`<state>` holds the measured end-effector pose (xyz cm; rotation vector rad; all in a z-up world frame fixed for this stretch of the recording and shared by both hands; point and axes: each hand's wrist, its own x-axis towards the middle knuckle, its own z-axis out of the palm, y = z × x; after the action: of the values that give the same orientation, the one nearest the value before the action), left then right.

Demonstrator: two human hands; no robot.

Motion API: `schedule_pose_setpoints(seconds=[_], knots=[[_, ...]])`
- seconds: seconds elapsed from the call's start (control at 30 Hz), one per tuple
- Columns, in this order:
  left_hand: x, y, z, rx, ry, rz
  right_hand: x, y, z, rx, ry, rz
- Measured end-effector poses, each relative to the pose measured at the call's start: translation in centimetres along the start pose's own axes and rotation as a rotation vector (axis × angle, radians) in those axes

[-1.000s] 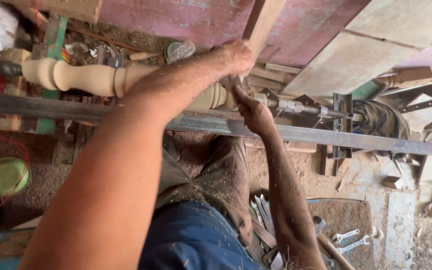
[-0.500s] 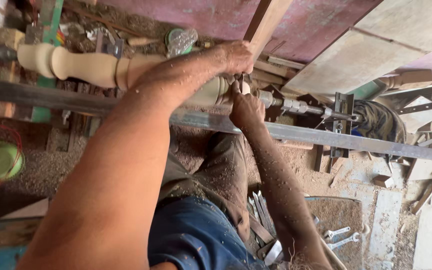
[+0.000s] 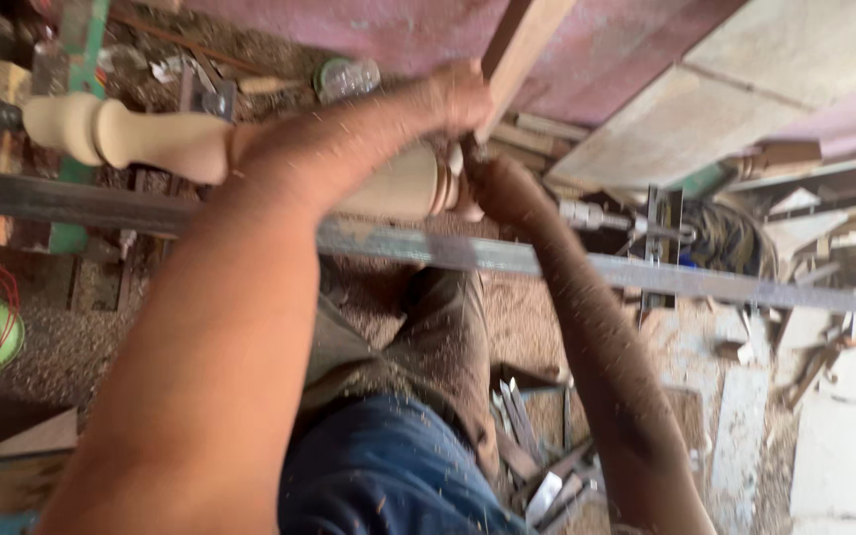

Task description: The person shapes a wooden workpiece on a lathe using a metal tool, then smooths the rotating surface with a small piece of sandpaper held by hand.

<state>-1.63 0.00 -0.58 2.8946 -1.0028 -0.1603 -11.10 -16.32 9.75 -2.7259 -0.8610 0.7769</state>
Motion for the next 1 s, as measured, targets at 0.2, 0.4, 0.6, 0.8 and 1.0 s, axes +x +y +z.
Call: schedule_pose_setpoints(seconds=[0.2, 0.4, 0.6, 0.8, 1.0], knots=[[1.0, 2.1, 1.2, -0.016, -0.068, -0.016, 1.5, -0.1, 1.8, -0.412, -0.200, 0.098], [0.2, 2.5, 0.0, -0.091, -0.243, -0.042, 1.8, 0.7, 0.5, -0.278, -0.181, -0.026], [-0.2, 2.1, -0.6, -0.359, -0.429, -0.199, -0.2, 2.9, -1.4, -0.088, -0.217, -0.101], [-1.8, 2.9, -3.6, -0.364, -0.514, -0.229, -1.3, 6.1, -0.2, 0.052, -0.092, -0.117], [-1.3, 2.5, -3.6, -0.299, -0.534, -0.250, -3.2, 5.8, 0.0, 0.155, -0.001, -0.090]])
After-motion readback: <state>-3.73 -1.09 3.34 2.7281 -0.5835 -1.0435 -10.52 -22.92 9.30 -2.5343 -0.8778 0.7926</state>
